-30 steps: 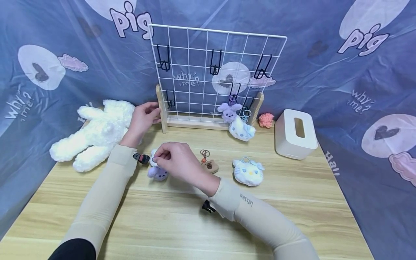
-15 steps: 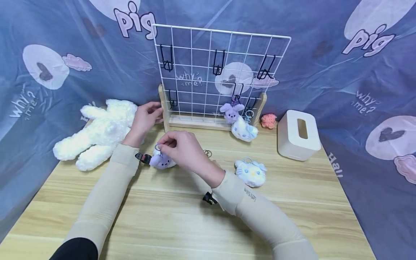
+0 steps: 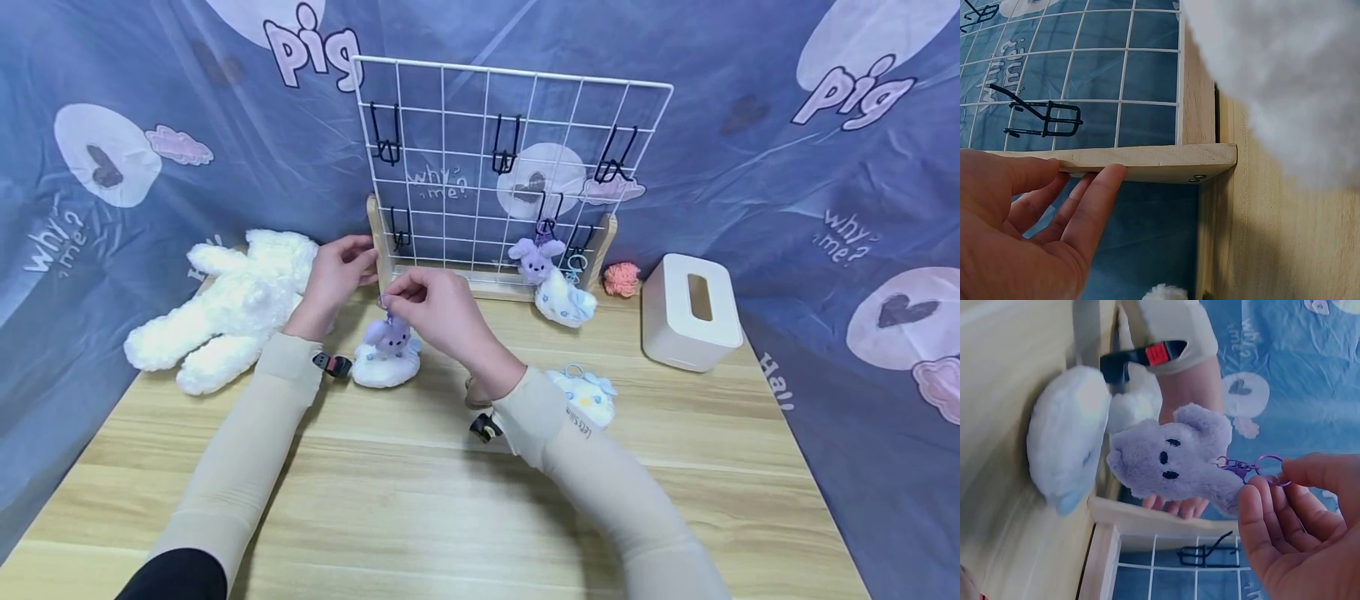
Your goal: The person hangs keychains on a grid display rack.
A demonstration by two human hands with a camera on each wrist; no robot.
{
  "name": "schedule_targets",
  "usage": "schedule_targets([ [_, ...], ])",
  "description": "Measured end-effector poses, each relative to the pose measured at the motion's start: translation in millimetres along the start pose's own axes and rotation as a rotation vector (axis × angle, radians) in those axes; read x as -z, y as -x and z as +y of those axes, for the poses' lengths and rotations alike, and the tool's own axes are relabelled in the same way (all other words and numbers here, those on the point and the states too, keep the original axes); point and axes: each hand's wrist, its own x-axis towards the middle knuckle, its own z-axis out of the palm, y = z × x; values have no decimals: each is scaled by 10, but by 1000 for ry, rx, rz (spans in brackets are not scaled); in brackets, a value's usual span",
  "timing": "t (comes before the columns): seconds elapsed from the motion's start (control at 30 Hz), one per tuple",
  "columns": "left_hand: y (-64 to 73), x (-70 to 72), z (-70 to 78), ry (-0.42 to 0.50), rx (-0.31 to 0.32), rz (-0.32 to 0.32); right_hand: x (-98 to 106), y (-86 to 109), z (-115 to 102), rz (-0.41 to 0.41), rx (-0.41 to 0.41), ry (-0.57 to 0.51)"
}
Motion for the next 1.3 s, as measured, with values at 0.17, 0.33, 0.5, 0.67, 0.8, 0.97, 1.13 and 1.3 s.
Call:
schedule_targets([
  [0.17,0,5,-11,6,-3,0,30,-128,43,39,-1,17],
  [0.33,0,5,0,30,-15,-1,54,-231,70,68,-9,39],
  [0.5,6,4,8,22,-23,1,63,-321,87,89,-28,30],
  [0.67,17,8,17,14,-19,0,52,-411,121,103,-52,11],
  [0.8,16,11,16,7,-20,1,37,-489,186,99,-63,-21],
  [0.97,19,14,20,-5,-24,0,25,-579,257,92,-47,-52],
  [1.13,19,8,21,-2,-18,-1,37,-670,286,93,-31,-46],
  [1.3,11,16,19,-3,-13,-3,34,-743,267,100,-40,-16],
])
